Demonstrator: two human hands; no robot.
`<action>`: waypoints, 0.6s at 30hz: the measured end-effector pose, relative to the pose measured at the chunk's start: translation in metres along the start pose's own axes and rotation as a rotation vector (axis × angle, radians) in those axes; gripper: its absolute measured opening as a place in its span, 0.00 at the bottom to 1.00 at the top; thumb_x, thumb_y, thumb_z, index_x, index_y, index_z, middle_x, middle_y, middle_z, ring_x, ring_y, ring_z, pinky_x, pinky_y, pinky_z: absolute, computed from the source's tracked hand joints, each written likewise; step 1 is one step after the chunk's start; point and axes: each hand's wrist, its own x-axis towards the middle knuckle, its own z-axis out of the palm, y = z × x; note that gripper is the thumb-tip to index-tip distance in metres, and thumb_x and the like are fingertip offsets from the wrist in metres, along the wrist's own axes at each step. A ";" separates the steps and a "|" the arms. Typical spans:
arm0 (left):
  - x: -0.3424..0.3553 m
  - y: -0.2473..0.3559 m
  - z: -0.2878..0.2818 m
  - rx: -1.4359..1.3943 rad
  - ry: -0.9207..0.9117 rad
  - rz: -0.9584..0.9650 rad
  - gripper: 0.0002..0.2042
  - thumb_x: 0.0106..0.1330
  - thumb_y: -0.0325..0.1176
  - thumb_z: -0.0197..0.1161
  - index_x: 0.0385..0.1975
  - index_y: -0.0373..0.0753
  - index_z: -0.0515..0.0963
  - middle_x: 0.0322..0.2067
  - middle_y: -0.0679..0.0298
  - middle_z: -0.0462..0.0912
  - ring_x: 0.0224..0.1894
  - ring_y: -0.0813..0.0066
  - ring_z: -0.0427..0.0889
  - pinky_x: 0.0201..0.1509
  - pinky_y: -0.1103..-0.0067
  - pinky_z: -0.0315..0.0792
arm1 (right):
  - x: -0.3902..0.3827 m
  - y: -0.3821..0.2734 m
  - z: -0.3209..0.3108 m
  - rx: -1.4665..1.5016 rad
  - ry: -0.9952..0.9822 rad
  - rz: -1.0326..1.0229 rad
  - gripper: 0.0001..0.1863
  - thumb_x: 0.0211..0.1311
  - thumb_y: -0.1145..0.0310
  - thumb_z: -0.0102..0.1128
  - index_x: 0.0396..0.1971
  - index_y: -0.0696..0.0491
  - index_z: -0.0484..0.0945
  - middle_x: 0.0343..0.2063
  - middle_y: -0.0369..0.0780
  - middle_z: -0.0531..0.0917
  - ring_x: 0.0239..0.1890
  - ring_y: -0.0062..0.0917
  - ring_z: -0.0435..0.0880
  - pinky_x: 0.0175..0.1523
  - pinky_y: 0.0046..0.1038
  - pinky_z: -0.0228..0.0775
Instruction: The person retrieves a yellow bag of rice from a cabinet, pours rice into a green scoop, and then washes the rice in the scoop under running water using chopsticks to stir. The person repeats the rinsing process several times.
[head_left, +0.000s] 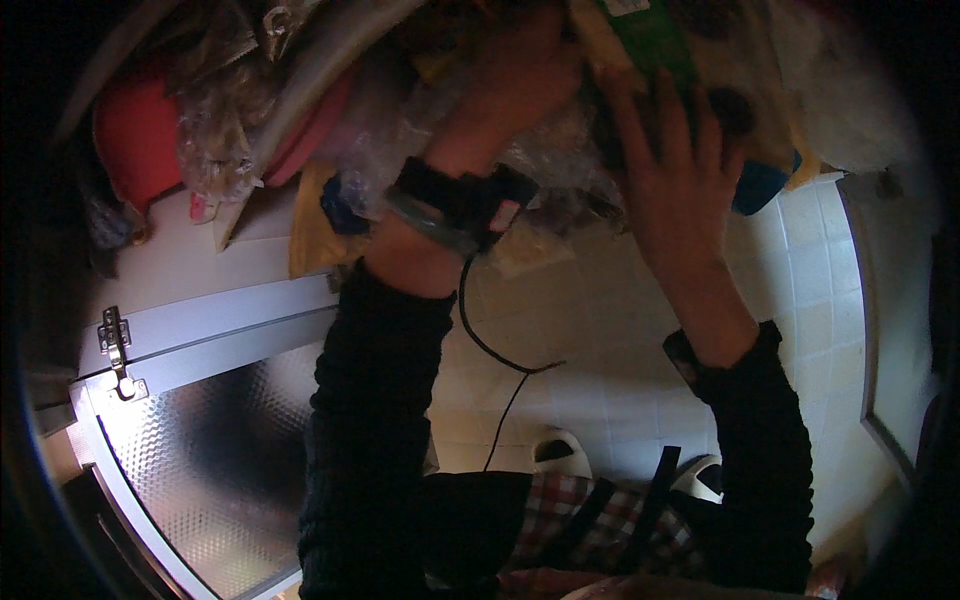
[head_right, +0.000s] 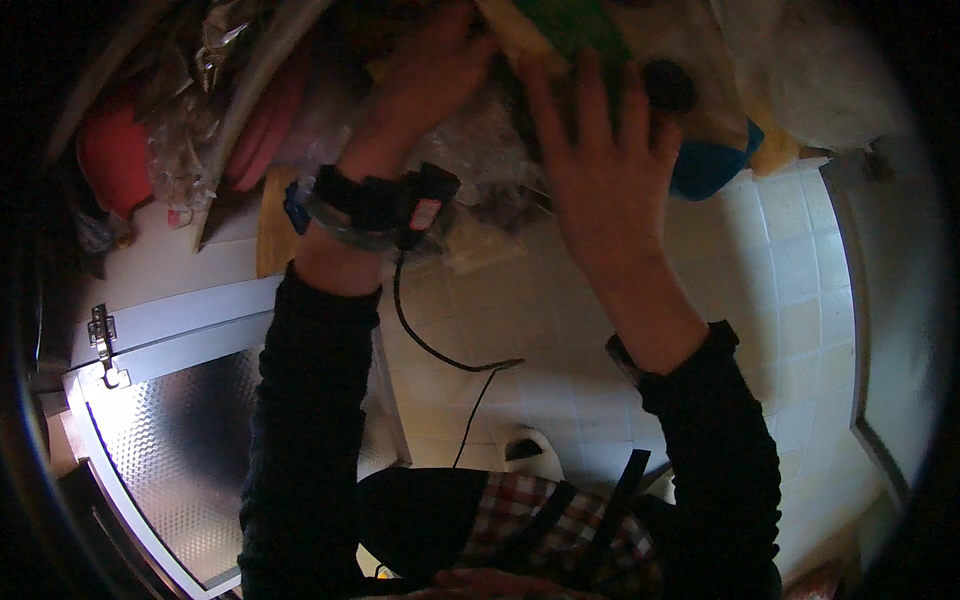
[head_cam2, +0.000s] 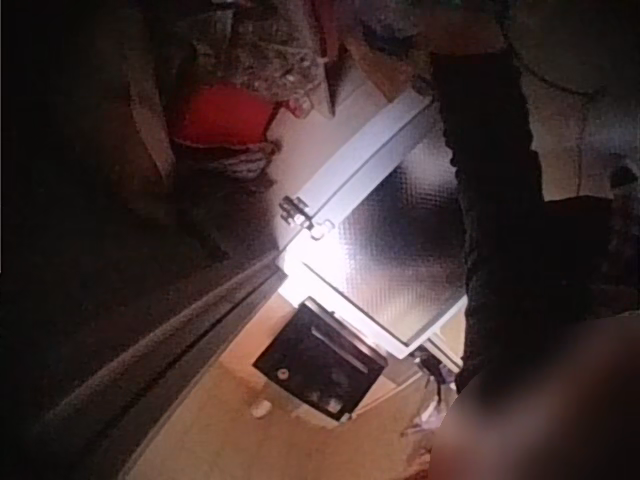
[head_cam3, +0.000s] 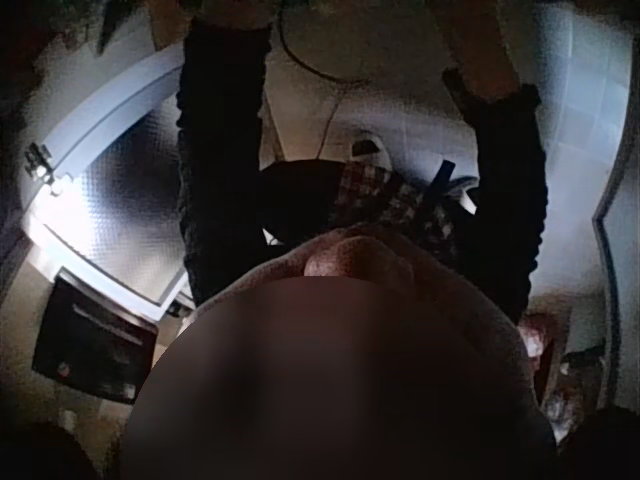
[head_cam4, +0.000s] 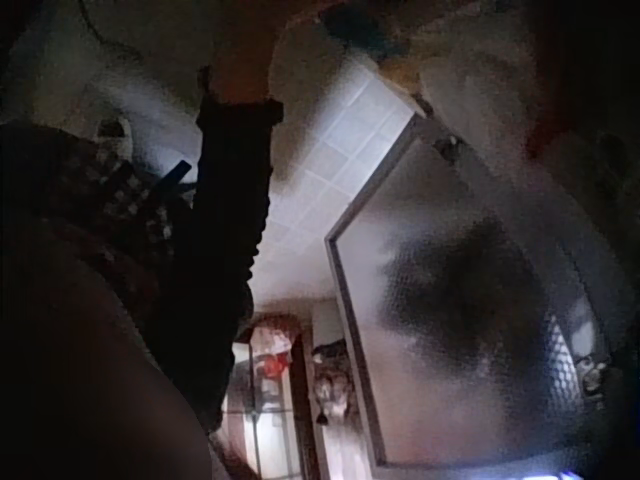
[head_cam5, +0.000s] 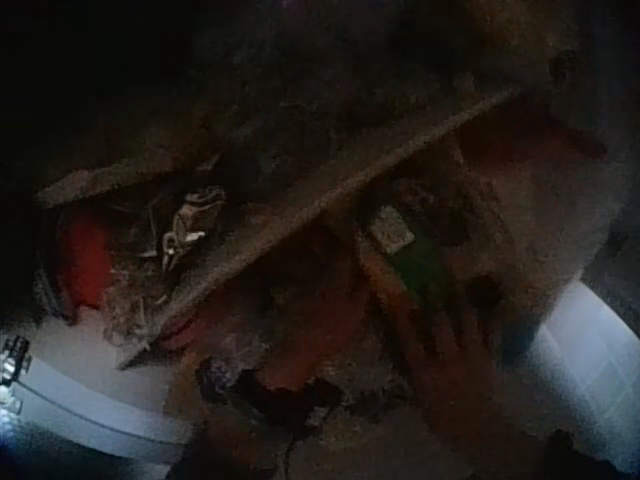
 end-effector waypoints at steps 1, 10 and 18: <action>0.000 0.000 0.000 0.001 0.000 0.002 0.16 0.60 0.38 0.54 0.44 0.36 0.73 0.41 0.48 0.77 0.41 0.52 0.77 0.45 0.66 0.72 | 0.000 0.000 0.000 -0.005 0.010 0.003 0.31 0.50 0.66 0.54 0.59 0.35 0.63 0.53 0.42 0.68 0.52 0.41 0.68 0.45 0.44 0.62; 0.013 -0.018 -0.010 -0.002 -0.078 -0.083 0.15 0.59 0.37 0.55 0.42 0.35 0.74 0.40 0.47 0.77 0.40 0.51 0.77 0.44 0.66 0.72 | 0.004 0.002 -0.002 -0.064 0.028 -0.035 0.30 0.52 0.66 0.53 0.59 0.38 0.64 0.53 0.42 0.69 0.51 0.40 0.69 0.43 0.43 0.64; 0.045 -0.045 -0.001 0.126 -0.106 -0.160 0.14 0.57 0.35 0.56 0.41 0.34 0.74 0.39 0.47 0.77 0.40 0.51 0.77 0.44 0.66 0.72 | 0.000 0.003 0.005 -0.075 0.011 -0.034 0.30 0.52 0.66 0.52 0.59 0.41 0.62 0.54 0.43 0.68 0.52 0.41 0.69 0.45 0.46 0.63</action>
